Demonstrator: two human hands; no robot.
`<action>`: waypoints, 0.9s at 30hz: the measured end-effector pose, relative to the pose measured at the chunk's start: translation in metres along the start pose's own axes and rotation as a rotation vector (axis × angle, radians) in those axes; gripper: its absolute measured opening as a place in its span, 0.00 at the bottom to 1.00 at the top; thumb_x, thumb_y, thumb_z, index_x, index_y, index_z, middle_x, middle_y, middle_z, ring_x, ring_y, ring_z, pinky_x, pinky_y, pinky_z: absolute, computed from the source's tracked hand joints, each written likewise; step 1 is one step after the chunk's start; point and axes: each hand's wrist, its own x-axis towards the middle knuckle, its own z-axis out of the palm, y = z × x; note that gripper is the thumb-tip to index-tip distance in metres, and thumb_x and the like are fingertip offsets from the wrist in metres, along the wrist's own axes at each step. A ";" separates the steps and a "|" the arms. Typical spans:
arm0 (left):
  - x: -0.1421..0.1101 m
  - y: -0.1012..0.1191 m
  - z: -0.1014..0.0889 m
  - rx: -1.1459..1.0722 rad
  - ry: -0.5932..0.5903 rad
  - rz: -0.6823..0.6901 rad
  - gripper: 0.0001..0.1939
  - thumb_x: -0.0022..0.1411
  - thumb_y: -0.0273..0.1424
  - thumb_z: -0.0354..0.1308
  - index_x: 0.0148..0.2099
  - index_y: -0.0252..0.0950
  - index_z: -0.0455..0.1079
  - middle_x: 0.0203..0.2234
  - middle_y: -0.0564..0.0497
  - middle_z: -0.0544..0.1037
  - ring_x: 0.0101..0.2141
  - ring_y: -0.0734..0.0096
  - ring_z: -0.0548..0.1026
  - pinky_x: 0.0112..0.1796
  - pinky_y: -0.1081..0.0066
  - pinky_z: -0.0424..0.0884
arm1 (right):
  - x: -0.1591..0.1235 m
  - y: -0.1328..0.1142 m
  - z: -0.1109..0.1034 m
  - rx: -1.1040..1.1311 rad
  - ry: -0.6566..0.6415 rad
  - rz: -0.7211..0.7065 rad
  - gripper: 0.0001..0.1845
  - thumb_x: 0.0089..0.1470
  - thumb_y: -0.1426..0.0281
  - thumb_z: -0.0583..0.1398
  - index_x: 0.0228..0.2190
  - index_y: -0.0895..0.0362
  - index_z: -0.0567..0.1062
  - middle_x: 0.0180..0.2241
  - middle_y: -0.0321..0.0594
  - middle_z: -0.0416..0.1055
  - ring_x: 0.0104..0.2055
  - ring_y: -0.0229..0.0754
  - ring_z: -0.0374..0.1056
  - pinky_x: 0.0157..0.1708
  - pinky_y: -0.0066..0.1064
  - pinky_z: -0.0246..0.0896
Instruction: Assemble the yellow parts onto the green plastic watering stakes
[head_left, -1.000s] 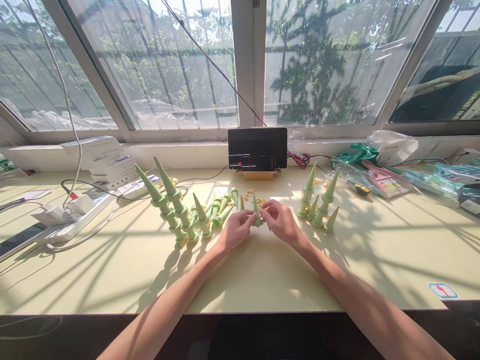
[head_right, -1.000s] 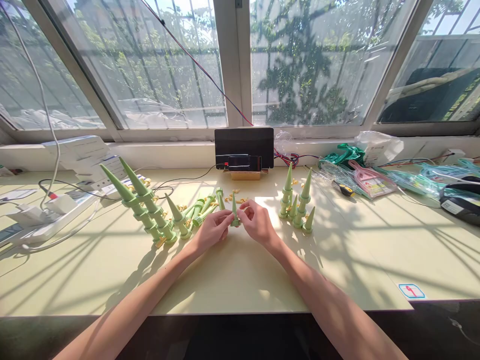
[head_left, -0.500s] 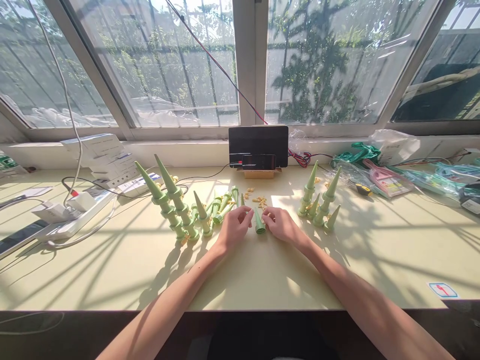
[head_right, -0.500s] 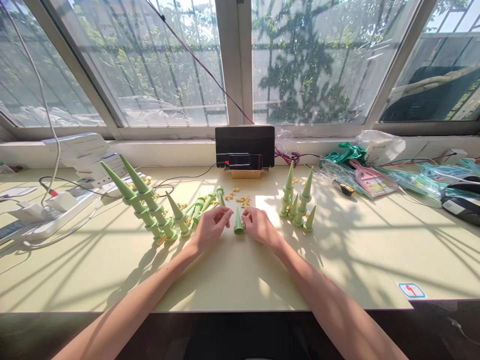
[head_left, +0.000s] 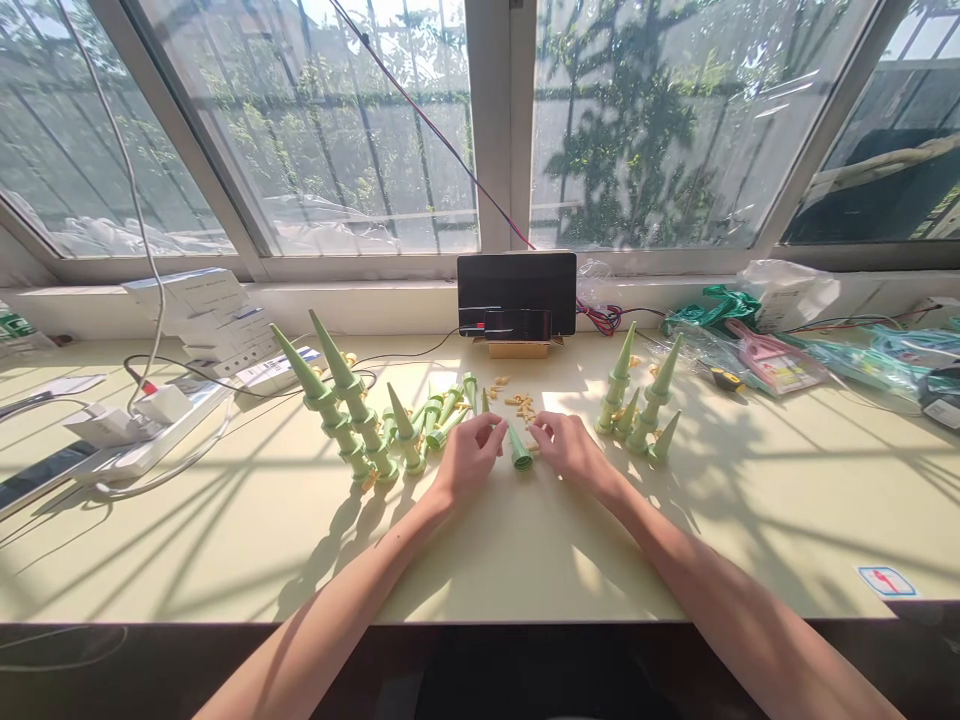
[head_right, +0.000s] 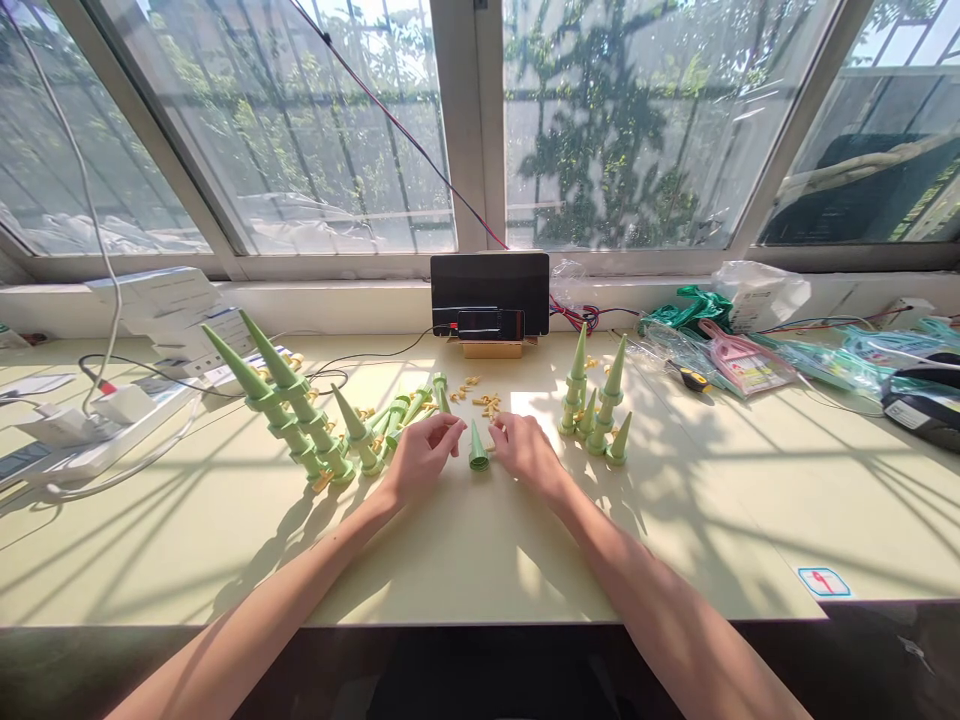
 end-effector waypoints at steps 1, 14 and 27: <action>0.000 0.000 0.000 -0.003 0.000 0.000 0.15 0.66 0.41 0.53 0.34 0.36 0.72 0.17 0.56 0.69 0.20 0.76 0.63 0.25 0.73 0.60 | 0.000 0.000 -0.001 -0.009 -0.012 0.010 0.14 0.60 0.67 0.55 0.23 0.54 0.70 0.20 0.36 0.69 0.22 0.39 0.60 0.25 0.31 0.54; -0.002 -0.001 0.002 0.028 0.028 0.131 0.21 0.69 0.44 0.49 0.30 0.36 0.70 0.15 0.57 0.66 0.18 0.76 0.62 0.24 0.74 0.59 | 0.011 0.010 -0.002 0.009 0.115 0.051 0.11 0.60 0.69 0.53 0.37 0.57 0.74 0.32 0.45 0.76 0.28 0.43 0.68 0.33 0.33 0.60; -0.006 -0.003 0.004 0.237 -0.071 0.304 0.24 0.70 0.40 0.46 0.22 0.37 0.52 0.16 0.57 0.52 0.20 0.75 0.50 0.25 0.71 0.51 | 0.014 0.019 0.000 -0.071 0.070 0.045 0.12 0.59 0.71 0.53 0.40 0.57 0.74 0.32 0.44 0.76 0.28 0.43 0.67 0.31 0.32 0.58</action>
